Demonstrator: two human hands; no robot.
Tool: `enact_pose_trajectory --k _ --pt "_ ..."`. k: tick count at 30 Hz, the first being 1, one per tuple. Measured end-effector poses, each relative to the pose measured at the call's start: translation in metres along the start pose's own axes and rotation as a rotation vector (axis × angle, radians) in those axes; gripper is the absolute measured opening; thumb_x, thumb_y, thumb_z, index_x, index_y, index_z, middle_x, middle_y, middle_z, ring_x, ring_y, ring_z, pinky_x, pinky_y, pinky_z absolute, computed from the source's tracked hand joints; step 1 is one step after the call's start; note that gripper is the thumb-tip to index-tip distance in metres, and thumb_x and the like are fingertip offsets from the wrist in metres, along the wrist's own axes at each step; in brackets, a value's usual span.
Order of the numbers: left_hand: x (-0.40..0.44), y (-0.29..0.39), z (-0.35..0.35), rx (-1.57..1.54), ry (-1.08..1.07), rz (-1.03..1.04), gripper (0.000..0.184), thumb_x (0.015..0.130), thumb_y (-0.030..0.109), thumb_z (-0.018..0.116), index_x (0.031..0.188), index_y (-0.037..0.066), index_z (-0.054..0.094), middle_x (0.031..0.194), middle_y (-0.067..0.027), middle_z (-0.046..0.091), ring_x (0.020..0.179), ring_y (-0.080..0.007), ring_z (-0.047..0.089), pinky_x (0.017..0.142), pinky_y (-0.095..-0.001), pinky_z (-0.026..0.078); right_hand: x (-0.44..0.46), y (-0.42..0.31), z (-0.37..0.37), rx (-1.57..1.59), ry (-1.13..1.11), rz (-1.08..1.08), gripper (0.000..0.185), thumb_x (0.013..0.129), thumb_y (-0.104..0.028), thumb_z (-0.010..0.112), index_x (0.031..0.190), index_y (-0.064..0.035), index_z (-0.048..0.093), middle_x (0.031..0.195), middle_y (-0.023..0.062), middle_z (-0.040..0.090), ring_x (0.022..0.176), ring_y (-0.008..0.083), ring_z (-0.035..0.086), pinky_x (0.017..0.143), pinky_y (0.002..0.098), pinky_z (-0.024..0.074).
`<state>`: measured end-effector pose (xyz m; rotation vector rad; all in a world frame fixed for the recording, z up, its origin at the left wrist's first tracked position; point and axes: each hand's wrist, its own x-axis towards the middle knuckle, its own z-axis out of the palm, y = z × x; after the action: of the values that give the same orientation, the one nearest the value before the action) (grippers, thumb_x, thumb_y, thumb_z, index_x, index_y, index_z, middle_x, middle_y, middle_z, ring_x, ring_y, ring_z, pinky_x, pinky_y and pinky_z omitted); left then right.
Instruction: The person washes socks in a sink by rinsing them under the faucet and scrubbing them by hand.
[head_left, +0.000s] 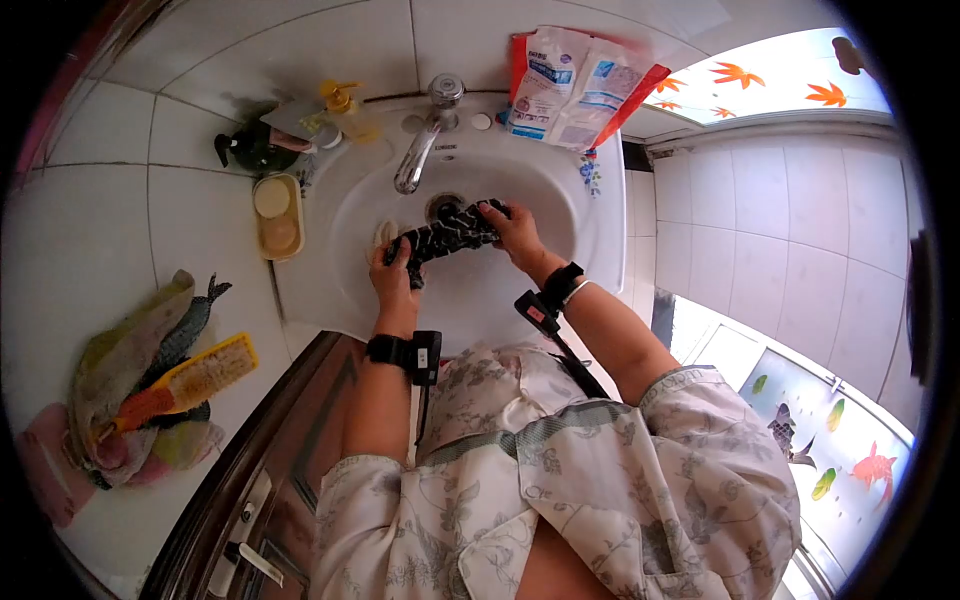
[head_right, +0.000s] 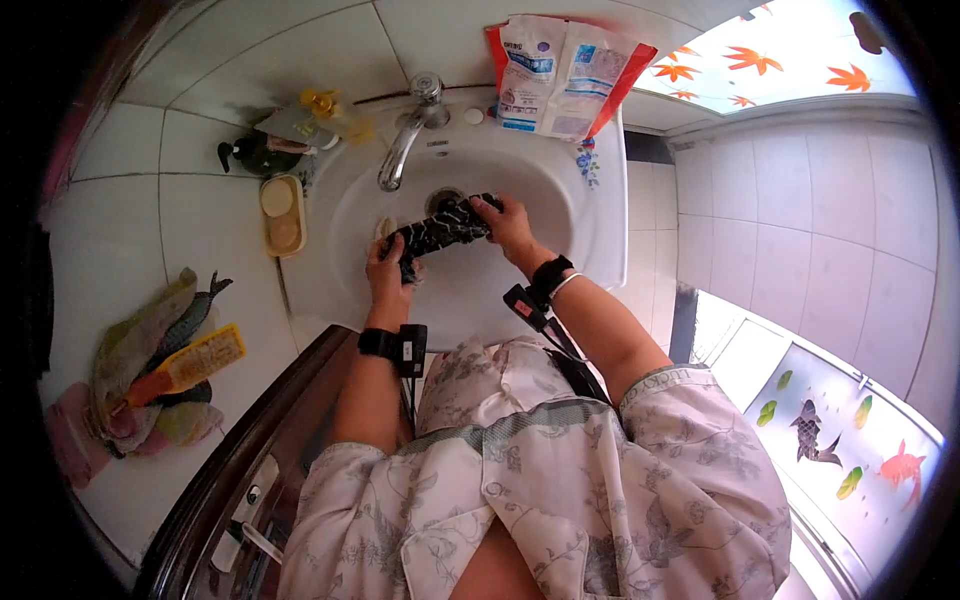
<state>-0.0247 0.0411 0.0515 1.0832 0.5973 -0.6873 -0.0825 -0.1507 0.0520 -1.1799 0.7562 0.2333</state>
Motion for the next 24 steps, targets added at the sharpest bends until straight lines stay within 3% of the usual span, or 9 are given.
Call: enact_pose_trajectory --k 2,4,7,9,11,13,17,20,24 --pt "0.005 -0.007 0.007 -0.004 0.097 -0.002 0.035 0.077 0.025 0.064 0.102 0.006 0.048 0.100 -0.0067 0.053 0.090 -0.0199 0.052 0.066 -0.0310 0.047 -0.002 0.006 0.014 -0.041 0.106 -0.042 0.021 0.083 -0.025 0.056 0.093 -0.0075 0.051 0.084 0.0025 0.053 0.073 0.0118 0.051 0.063 0.0263 0.0429" --pt "0.009 -0.013 0.024 -0.192 -0.036 -0.044 0.033 0.080 0.029 0.059 0.101 0.006 0.048 0.098 -0.0066 0.053 0.088 -0.0202 0.052 0.069 -0.0309 0.046 0.002 0.032 0.044 -0.508 0.333 -0.987 0.024 0.079 -0.021 0.060 0.088 -0.0007 0.052 0.077 0.0060 0.055 0.065 0.0166 0.051 0.059 0.0299 0.0437" --pt "0.002 -0.016 0.042 -0.470 -0.318 -0.165 0.031 0.085 0.034 0.050 0.100 0.006 0.048 0.095 -0.0065 0.053 0.086 -0.0205 0.052 0.073 -0.0303 0.044 -0.042 -0.007 0.085 -0.668 0.332 -0.989 0.016 0.073 -0.018 0.059 0.072 -0.0030 0.053 0.070 0.0119 0.053 0.064 0.0315 0.047 0.073 0.0388 0.0396" --pt "-0.009 -0.014 0.051 -0.560 -0.455 -0.243 0.031 0.086 0.034 0.046 0.099 0.007 0.048 0.094 -0.0065 0.053 0.085 -0.0206 0.052 0.074 -0.0299 0.044 -0.028 0.000 0.081 -0.582 0.347 -0.857 0.020 0.072 -0.018 0.061 0.079 -0.0008 0.053 0.072 0.0143 0.054 0.065 0.0303 0.051 0.067 0.0379 0.0418" --pt "-0.021 -0.015 0.063 -0.320 -0.133 -0.182 0.031 0.085 0.032 0.046 0.100 0.006 0.048 0.096 -0.0074 0.052 0.086 -0.0206 0.052 0.072 -0.0328 0.045 -0.005 0.002 0.070 -0.493 0.363 -0.727 0.027 0.071 -0.018 0.064 0.085 0.0015 0.053 0.075 0.0167 0.056 0.066 0.0291 0.054 0.061 0.0369 0.0441" --pt "-0.014 -0.029 0.056 -0.098 0.003 -0.165 0.035 0.083 0.033 0.047 0.104 0.005 0.047 0.100 -0.0087 0.052 0.090 -0.0211 0.053 0.071 -0.0349 0.046 0.013 0.000 0.058 -0.279 0.260 -0.111 0.023 0.069 -0.013 0.063 0.083 0.0027 0.053 0.085 0.0119 0.053 0.081 0.0223 0.051 0.071 0.0314 0.0410" --pt "-0.009 -0.020 0.057 -0.162 0.047 -0.234 0.031 0.084 0.030 0.046 0.104 0.006 0.047 0.103 -0.0097 0.053 0.091 -0.0216 0.053 0.073 -0.0340 0.046 -0.009 0.006 0.067 -0.268 0.333 -0.652 0.018 0.068 -0.011 0.062 0.077 0.0014 0.054 0.080 0.0107 0.053 0.074 0.0218 0.051 0.067 0.0301 0.0417" --pt "0.021 -0.039 0.028 -0.390 -0.389 -0.261 0.035 0.086 0.032 0.041 0.112 0.008 0.044 0.103 -0.0074 0.052 0.097 -0.0180 0.049 0.084 -0.0320 0.040 -0.032 0.003 0.075 -0.594 0.257 -0.912 0.018 0.067 -0.011 0.062 0.078 0.0007 0.054 0.079 0.0112 0.054 0.072 0.0214 0.051 0.066 0.0294 0.0420" --pt "0.015 -0.051 0.030 0.465 -0.407 0.170 0.039 0.087 0.033 0.040 0.112 0.003 0.043 0.106 -0.0081 0.051 0.096 -0.0190 0.050 0.085 -0.0329 0.040 -0.004 0.012 0.065 -0.491 0.246 -0.610 0.019 0.068 -0.012 0.061 0.079 0.0009 0.053 0.078 0.0131 0.054 0.068 0.0215 0.050 0.065 0.0303 0.0417"
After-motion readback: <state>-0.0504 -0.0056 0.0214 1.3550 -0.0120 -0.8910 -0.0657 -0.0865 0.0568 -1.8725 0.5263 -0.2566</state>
